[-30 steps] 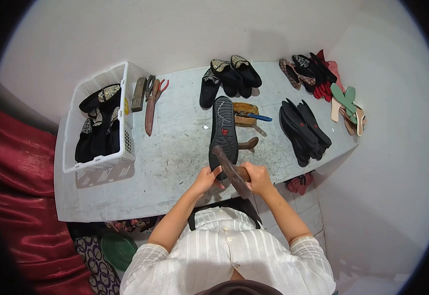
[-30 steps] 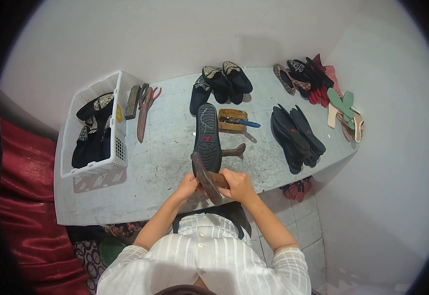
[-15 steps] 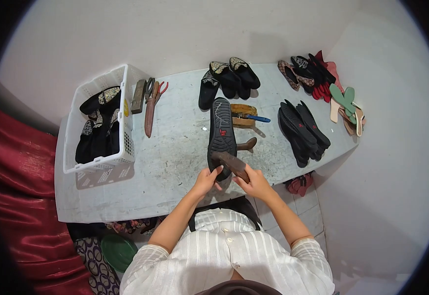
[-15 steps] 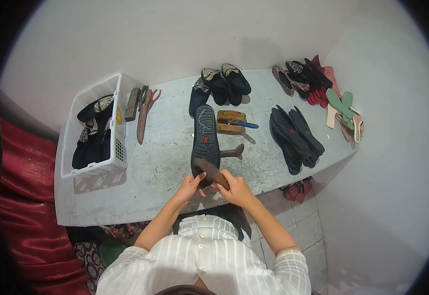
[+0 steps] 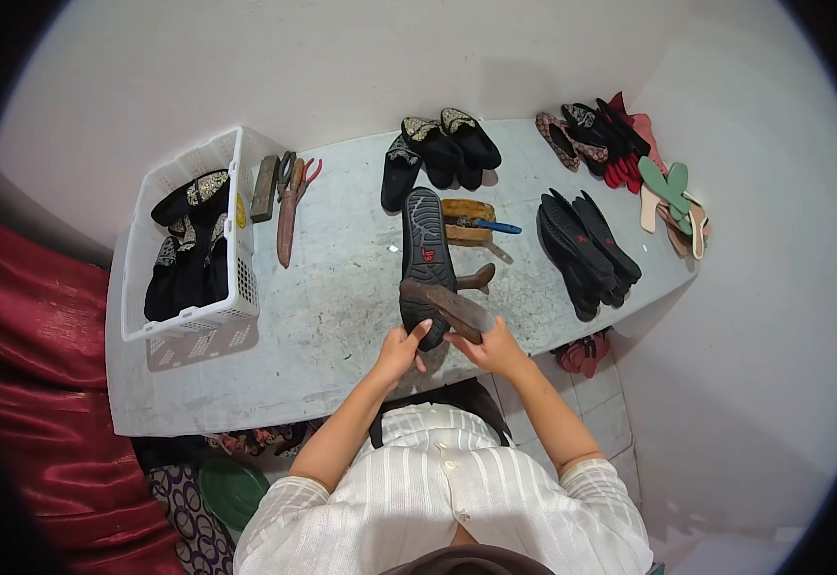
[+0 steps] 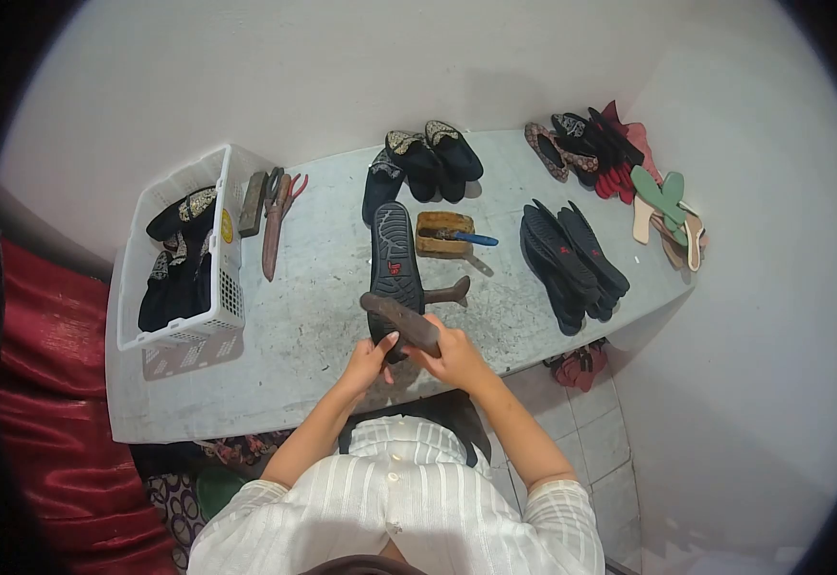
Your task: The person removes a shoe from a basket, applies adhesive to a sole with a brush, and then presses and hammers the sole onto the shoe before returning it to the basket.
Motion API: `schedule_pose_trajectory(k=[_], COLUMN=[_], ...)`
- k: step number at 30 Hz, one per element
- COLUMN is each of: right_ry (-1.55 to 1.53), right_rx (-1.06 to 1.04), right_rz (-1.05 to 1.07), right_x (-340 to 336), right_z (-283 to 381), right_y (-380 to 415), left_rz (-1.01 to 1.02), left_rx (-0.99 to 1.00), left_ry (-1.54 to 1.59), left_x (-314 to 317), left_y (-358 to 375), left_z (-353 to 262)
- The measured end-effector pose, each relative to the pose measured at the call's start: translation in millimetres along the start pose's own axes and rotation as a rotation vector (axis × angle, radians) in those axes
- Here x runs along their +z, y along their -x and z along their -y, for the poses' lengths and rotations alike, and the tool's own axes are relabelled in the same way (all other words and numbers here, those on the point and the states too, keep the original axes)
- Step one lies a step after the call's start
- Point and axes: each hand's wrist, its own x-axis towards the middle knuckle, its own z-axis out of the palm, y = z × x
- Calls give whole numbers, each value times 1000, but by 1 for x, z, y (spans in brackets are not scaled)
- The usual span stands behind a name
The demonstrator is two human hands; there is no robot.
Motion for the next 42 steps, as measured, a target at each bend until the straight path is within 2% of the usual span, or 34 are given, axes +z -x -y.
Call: schedule_pose_trajectory(k=[2, 6, 9, 10, 11, 13, 15, 17, 20, 23, 27, 29, 31, 33, 36, 37, 39, 40, 42], right_ry=[188, 89, -44, 77, 79, 254, 187, 57, 246, 251, 139, 176, 511, 430, 253, 252, 320, 263, 259], right_rx=[257, 160, 108, -76, -78, 206, 138, -20, 105, 21, -8, -35, 235, 269, 32, 35, 276, 162, 197], right_rz=[97, -27, -83, -155, -155, -37, -95, -279, -340, -315, -467, -480, -224, -249, -534, -531, -281, -336, -378], right_x=[-5, -17, -7, -2, -2, -6, -2, 6, 13, -1, 9, 6, -8, -9, 3, 6, 1, -3, -9], right_z=[0, 14, -13, -20, -21, -9, -4, -10, -20, -10, -27, -31, -20, -12, -19, -27, -33, -30, -15], right_y=[-7, -15, -12, -20, -20, -24, -29, -37, -54, -75, -91, -94, -94, -89, -71, -63, -52, -47, -40], left_rz=[-8, 17, 5, 0, -4, 0, 2, -7, -25, 3, -15, -31, -27, -26, -34, -37, -40, -35, -26], left_rx=[15, 1, 18, 17, 16, 26, 33, 22, 9, 15, 13, -2, 11, 15, -5, -6, -1, -4, -11], left_ry=[40, -24, -2, -28, -53, -30, -4, -35, -58, -52, -45, -75, -74, -69, -62, -68, -72, -73, -76], left_x=[1, 0, -1, -1, 0, 1, 0, -2, 0, -4, 0, -3, -4, -3, -1, -1, -1, -2, -3], left_y=[-3, -3, -5, -4, -3, 0, -2, -6, -4, -8, -4, -8, -9, -7, -3, -2, -3, -4, -4], left_z=[5, 6, 6, 5, 4, 2, 2, 6, 4, 10, 5, 9, 12, 9, 2, 2, 3, 6, 4])
